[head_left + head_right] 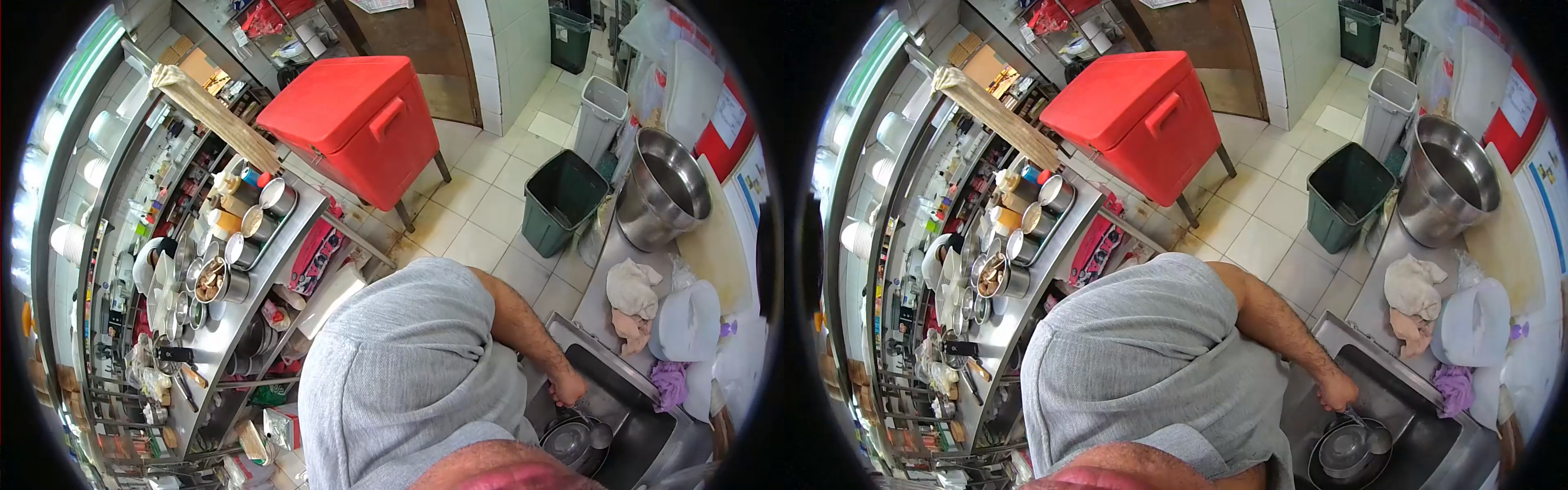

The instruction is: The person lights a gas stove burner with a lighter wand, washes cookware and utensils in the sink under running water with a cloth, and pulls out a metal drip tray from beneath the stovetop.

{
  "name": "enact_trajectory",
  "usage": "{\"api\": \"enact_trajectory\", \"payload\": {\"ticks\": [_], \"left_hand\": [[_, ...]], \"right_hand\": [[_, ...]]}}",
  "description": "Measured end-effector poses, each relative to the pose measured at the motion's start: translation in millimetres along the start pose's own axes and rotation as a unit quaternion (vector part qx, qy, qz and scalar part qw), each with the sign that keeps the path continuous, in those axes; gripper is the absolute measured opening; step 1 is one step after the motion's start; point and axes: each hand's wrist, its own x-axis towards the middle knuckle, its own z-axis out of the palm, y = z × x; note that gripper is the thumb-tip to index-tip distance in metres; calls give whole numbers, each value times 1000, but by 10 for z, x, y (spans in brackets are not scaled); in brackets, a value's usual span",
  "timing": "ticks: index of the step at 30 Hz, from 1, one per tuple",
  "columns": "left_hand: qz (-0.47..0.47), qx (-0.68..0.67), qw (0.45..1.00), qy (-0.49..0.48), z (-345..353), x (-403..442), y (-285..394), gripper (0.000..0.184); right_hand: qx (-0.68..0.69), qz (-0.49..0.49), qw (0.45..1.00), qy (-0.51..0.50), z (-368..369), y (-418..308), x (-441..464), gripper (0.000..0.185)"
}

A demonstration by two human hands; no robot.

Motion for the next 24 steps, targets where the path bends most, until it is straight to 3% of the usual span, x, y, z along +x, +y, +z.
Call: {"api": "enact_trajectory", "payload": {"ticks": [8,13,16,17,18,20,21,22,23,24], "left_hand": [[35,-12,999,-15,89,294,-49,22],[27,22,999,-30,120,390,18,22],[19,5,999,-28,121,385,143,22],[10,-18,1000,-15,127,407,188,21],[14,-4,1000,-28,147,463,216,21],[15,-30,999,-22,166,568,217,19],[15,-19,999,-32,184,621,221,19],[26,-38,998,-35,210,688,232,19],[37,-57,997,-39,234,730,257,19],[38,-47,997,-51,241,753,314,19]], "right_hand": [[216,95,971,-31,-117,418,267,37],[440,184,877,-66,64,897,395,38],[512,210,832,-35,-224,520,88,37],[504,196,840,-50,-188,564,113,37],[581,157,798,-29,-124,570,79,36],[521,140,842,9,-152,500,1,37],[553,155,817,59,-64,443,-63,41],[488,110,857,125,-29,350,-212,45],[433,116,885,127,-644,-358,-621,47],[465,106,876,71,-87,134,-613,48]]}}
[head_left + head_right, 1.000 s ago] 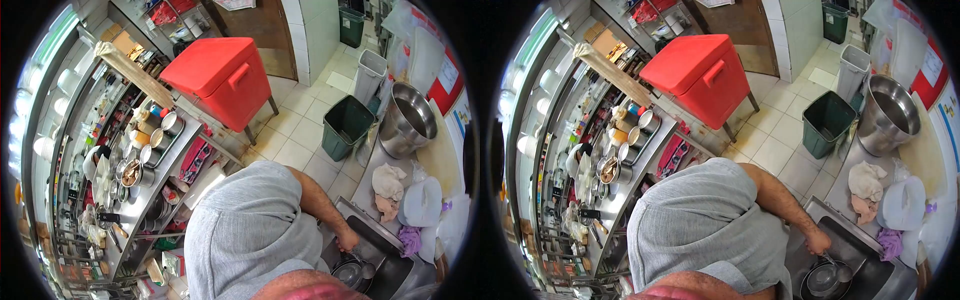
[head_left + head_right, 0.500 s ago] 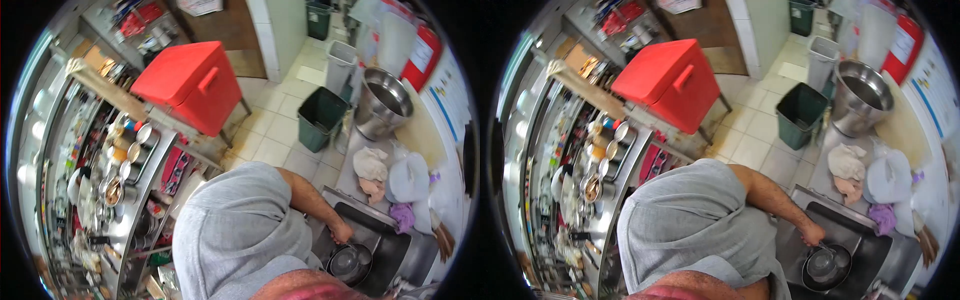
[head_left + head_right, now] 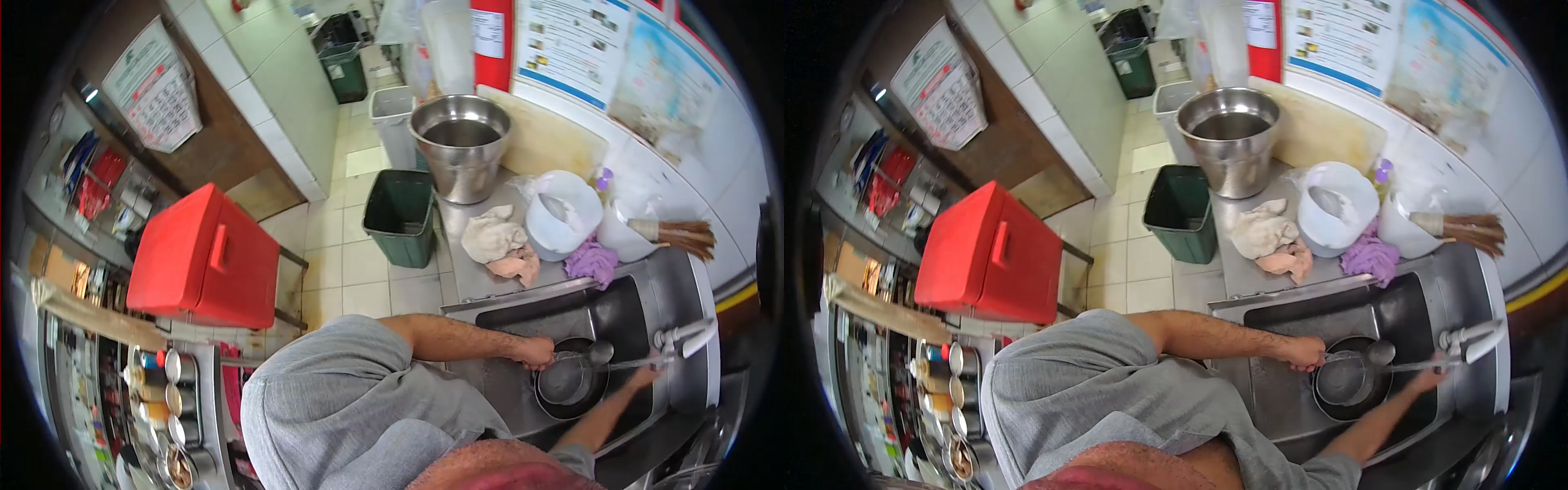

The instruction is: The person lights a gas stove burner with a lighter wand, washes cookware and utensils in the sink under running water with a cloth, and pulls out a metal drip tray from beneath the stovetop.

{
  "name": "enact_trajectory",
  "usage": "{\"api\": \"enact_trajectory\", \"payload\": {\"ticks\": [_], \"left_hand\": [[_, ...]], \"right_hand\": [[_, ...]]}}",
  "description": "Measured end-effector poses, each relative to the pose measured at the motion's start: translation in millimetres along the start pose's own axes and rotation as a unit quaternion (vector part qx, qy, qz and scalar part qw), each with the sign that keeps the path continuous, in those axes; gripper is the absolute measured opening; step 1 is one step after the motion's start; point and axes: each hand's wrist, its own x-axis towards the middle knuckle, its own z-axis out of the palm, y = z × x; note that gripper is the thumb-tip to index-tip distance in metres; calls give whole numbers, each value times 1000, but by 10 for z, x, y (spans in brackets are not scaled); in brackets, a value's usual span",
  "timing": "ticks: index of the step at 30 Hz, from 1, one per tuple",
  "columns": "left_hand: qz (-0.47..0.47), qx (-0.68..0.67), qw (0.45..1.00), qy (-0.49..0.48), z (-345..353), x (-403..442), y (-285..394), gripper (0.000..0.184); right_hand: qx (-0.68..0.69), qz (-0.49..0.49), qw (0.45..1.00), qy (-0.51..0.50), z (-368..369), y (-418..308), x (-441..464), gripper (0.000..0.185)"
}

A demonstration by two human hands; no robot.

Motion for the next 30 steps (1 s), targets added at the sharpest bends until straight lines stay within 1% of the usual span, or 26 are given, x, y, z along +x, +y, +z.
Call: {"api": "enact_trajectory", "payload": {"ticks": [1,2,3,4,5,6,7,8,9,10,11,13,14,15,16,19,20,21,22,23,24,25,26,27,29,30], "left_hand": [[1,-21,1000,-12,8,25,77,19],[-1,-43,999,-25,26,45,119,19],[-5,-37,998,-40,70,78,128,19],[12,-50,998,-24,123,120,132,20],[28,-62,998,-9,167,149,137,21],[8,-54,998,-18,200,128,157,19],[5,-44,998,-36,208,81,193,19],[8,-41,998,-42,210,-8,243,18],[10,-38,998,-50,247,-52,267,17],[12,-59,996,-67,273,-9,207,14],[7,-49,995,-86,284,-18,236,14],[10,-48,995,-82,231,-16,370,15],[20,-19,996,-87,211,-2,439,16],[29,11,995,-93,187,16,509,17],[20,-18,996,-90,158,5,566,18],[-15,-56,991,-123,110,-14,399,18],[-19,-58,991,-117,123,-65,327,18],[-21,-62,992,-107,156,-105,261,17],[-1,-25,993,-114,196,-116,181,17],[26,9,993,-114,230,-94,115,16],[20,18,991,-135,254,-22,71,16],[27,81,985,-148,258,63,35,18],[39,142,977,-156,258,200,-16,20],[41,146,975,-163,232,424,-102,20],[212,279,932,-96,204,978,-245,31],[200,278,936,-77,239,1067,35,38]], "right_hand": [[-91,-24,992,78,132,-4,-338,48],[-20,149,988,32,217,-337,-689,50],[176,344,921,41,352,-715,-1010,52],[470,444,760,-62,350,-272,-1033,47],[568,375,719,-142,374,121,-1044,41],[595,298,713,-220,395,-18,-1140,37],[554,313,766,-92,492,-144,-1149,30],[511,266,814,-79,482,-151,-1101,29],[376,271,882,-82,396,-176,-1001,26],[207,238,949,23,334,-436,-994,22],[203,242,948,45,312,-445,-988,22],[192,166,947,196,272,-392,-1051,18],[306,251,905,155,286,-345,-1124,19],[418,325,841,114,362,-210,-1238,21],[440,247,860,-79,446,512,-1297,24],[383,249,882,-113,595,561,-1577,26],[433,302,849,6,583,188,-1518,24],[473,332,805,133,568,-257,-1467,23],[432,321,825,170,509,-800,-1430,20],[385,345,825,229,517,-943,-1317,20],[366,371,828,206,521,-973,-1247,20],[348,399,830,175,536,-1005,-1214,20],[343,431,820,158,580,-972,-1199,19],[338,460,809,138,623,-951,-1164,20],[334,421,831,144,621,-1058,-1203,16],[325,422,836,129,594,-1038,-1196,15]]}}
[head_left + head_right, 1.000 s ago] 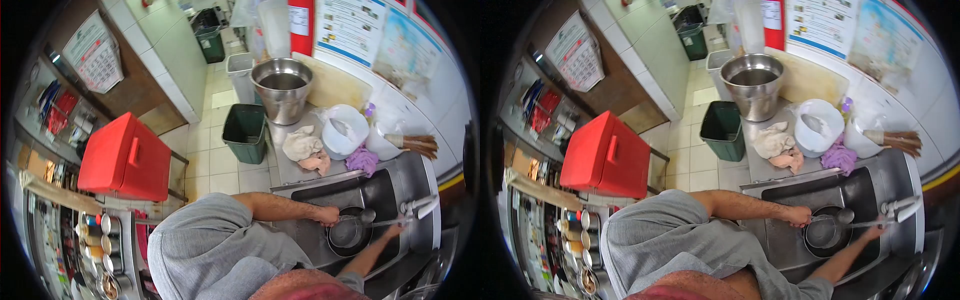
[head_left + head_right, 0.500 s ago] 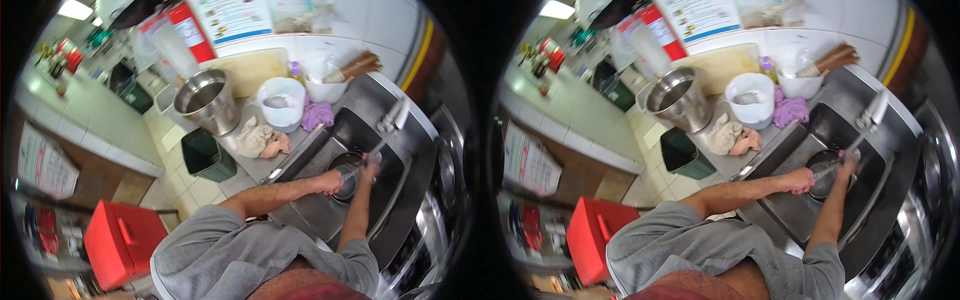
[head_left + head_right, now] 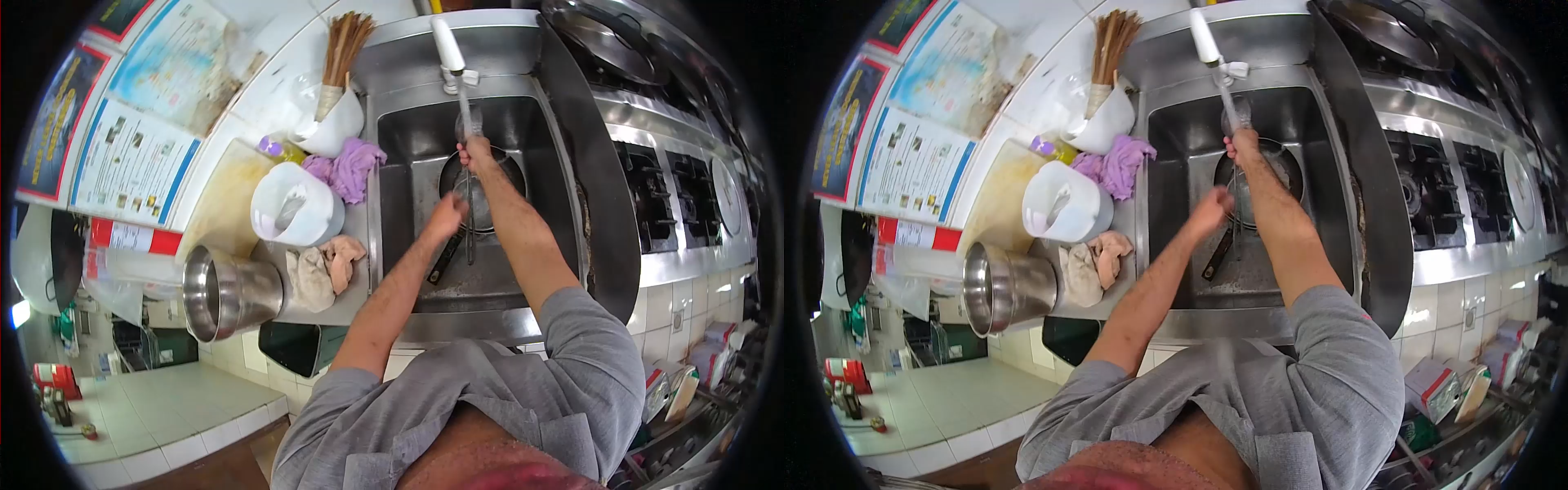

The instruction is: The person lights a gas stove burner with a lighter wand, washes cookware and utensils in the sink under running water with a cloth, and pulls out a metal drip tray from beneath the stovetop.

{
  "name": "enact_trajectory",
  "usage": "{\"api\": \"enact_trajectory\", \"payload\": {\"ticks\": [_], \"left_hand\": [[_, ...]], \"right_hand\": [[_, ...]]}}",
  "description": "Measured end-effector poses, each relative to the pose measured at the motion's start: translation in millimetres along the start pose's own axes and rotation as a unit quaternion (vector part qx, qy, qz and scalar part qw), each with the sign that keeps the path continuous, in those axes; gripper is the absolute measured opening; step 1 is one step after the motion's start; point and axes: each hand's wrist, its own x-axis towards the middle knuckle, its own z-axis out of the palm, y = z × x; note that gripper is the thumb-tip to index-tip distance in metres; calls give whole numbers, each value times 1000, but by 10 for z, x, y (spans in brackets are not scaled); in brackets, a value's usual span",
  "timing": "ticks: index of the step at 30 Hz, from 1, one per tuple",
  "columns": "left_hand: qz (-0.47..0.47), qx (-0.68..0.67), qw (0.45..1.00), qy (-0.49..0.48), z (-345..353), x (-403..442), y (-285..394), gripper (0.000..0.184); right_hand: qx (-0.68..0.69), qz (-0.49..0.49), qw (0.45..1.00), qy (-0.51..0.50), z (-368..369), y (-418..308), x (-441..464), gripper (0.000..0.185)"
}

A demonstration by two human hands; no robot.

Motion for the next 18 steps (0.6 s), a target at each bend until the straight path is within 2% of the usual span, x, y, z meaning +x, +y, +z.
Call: {"api": "enact_trajectory", "payload": {"ticks": [1,2,3,4,5,7,9,11,13,14,16,17,18], "left_hand": [[-17,1,1000,14,-162,177,255,44],[7,0,998,64,-237,371,398,46],[32,-3,993,112,-285,553,532,49],[31,9,990,138,-326,704,701,49],[33,22,986,163,-358,849,839,50],[59,70,980,176,-374,1154,977,45],[83,125,975,163,-363,1379,1102,32],[208,-122,961,133,-312,1583,1095,21],[285,4,925,252,-337,1656,1136,18],[294,1,923,247,-294,1572,1227,18],[168,-65,909,377,-198,1408,1340,16],[170,-65,909,375,-143,1406,1300,16],[148,-3,935,323,-107,1389,1223,18]], "right_hand": [[-15,2,1000,-8,-45,-12,23,15],[-38,-21,999,-16,-73,-19,-24,15],[-104,-86,990,36,-33,22,39,19],[-68,-91,992,-56,-113,58,78,23],[-119,-67,988,-72,-85,-110,-253,25],[-98,-16,989,-108,-164,-29,-182,31],[-87,-63,980,-168,-254,77,-166,33],[-78,-20,989,-128,-244,-154,-490,34],[-116,-61,985,-115,-252,-210,-504,30],[-129,-58,983,-114,-264,-283,-504,29],[-141,-57,982,-112,-265,-388,-495,28],[-118,-115,984,-69,-248,-403,-495,27],[-94,-168,981,-29,-220,-380,-505,26]]}}
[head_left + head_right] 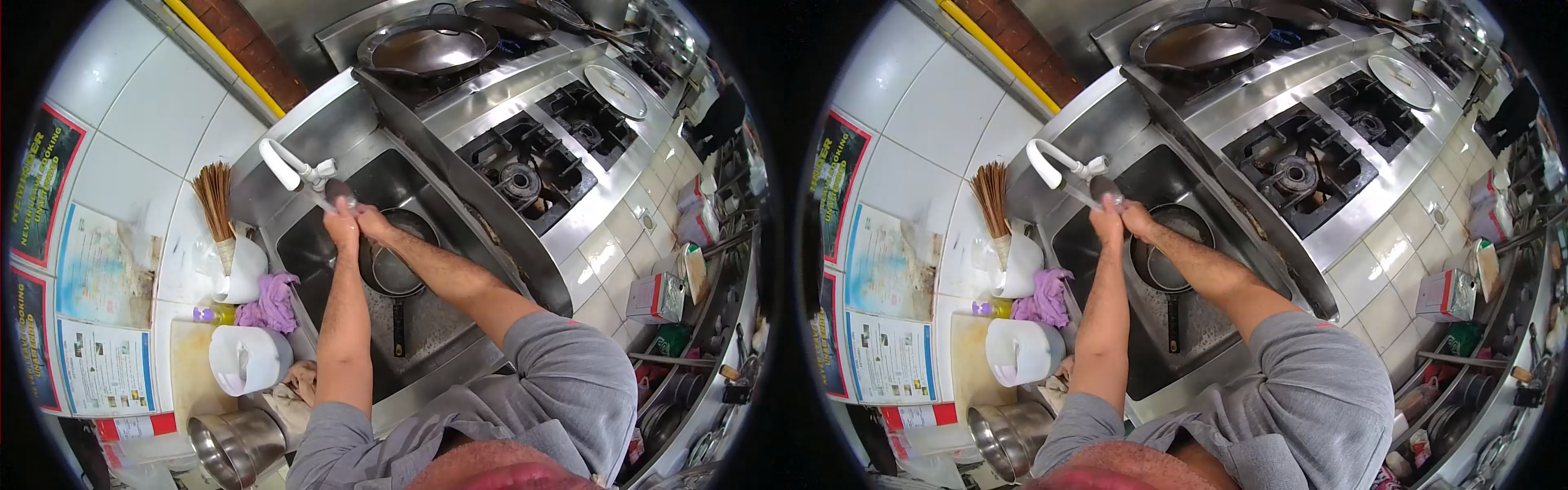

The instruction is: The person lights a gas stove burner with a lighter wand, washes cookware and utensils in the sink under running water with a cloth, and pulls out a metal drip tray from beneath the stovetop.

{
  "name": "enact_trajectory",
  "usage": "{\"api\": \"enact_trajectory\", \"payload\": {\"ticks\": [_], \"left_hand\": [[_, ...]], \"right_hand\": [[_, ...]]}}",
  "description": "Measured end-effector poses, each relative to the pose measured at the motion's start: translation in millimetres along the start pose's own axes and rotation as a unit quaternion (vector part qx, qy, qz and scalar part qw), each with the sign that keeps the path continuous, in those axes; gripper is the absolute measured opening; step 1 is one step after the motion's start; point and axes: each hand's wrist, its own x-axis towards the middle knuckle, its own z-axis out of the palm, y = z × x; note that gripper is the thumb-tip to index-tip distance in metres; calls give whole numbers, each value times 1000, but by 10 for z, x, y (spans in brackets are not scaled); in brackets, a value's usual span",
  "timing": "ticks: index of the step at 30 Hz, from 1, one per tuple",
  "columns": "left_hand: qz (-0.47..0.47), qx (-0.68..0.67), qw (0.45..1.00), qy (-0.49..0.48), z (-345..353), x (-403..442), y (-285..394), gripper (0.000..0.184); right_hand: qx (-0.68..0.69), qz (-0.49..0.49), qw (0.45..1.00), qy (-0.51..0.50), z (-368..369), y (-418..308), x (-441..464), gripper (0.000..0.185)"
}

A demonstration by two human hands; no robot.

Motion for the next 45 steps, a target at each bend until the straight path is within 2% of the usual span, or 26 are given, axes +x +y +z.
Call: {"api": "enact_trajectory", "payload": {"ticks": [1,2,3,5,8,9,10,13,15,17,19,21,23,25,27,28,29,31,33,35,36,38,39,41,43,45], "left_hand": [[-9,60,996,-65,-31,-47,-91,22],[-18,-62,988,-139,-110,-31,-48,29],[-5,66,991,-120,-52,122,-300,23],[-5,-53,997,-51,-168,202,-178,15],[-3,-123,989,-87,-224,147,-213,32],[36,-156,983,-85,-172,92,-295,38],[61,-63,993,-78,-186,40,-304,38],[53,-10,990,-128,-312,-92,-79,34],[108,51,985,-121,-273,-116,-255,28],[-46,137,965,-218,-307,-157,-204,26],[-62,96,974,-193,-201,-179,-561,39],[-202,-163,947,-189,-182,-292,-620,42],[-351,-414,807,-235,-238,-623,-467,38],[-286,-452,825,-184,-189,-868,-456,31],[-325,-389,837,-206,-171,-1073,-822,28],[-353,-379,831,-201,-221,-1166,-841,25],[-383,-367,825,-193,-273,-1241,-866,22],[-376,-365,829,-196,-316,-1303,-908,17],[-367,-365,832,-201,-299,-1288,-941,13],[-409,-386,807,-181,-314,-1069,-815,9],[-370,-435,795,-204,-345,-908,-749,25],[-327,-482,795,-170,-373,-575,-438,25],[-302,-482,794,-214,-363,-412,-485,23],[-303,-463,815,-173,-281,-210,-354,18],[-262,-423,843,-203,-228,-46,-260,22],[-263,-405,853,-196,-191,65,-166,22]], "right_hand": [[1,5,1000,-5,-29,73,-53,26],[63,30,995,-71,-139,201,-154,26],[124,59,981,-137,-250,362,-284,27],[85,38,975,-200,-432,791,-645,28],[177,170,950,-193,-428,1009,-1006,28],[173,167,953,-187,-445,1033,-1036,28],[169,162,956,-179,-458,1050,-1048,28],[107,131,969,-182,-506,1114,-833,27],[55,90,985,-138,-429,924,-600,27],[58,55,991,-106,-292,643,-329,25],[83,36,990,-109,-194,422,-120,22],[71,41,985,-149,-107,284,-5,7],[32,6,996,-89,7,568,309,10],[-6,-36,999,-23,48,542,376,19],[-129,-46,984,-111,27,253,182,29],[-168,-135,972,-96,42,254,213,26],[-167,-133,972,-98,59,255,249,26],[-247,-254,923,-148,99,200,310,21],[-334,-224,899,-173,132,123,309,20],[-240,-204,927,-202,171,146,335,21],[-239,-204,927,-203,159,132,323,21],[-125,-97,969,-191,117,-49,179,28],[-107,-109,978,-141,110,-110,126,33],[48,-161,985,-49,110,-43,151,36],[111,-120,986,-31,32,78,103,31],[125,35,974,-188,-164,342,75,34]]}}
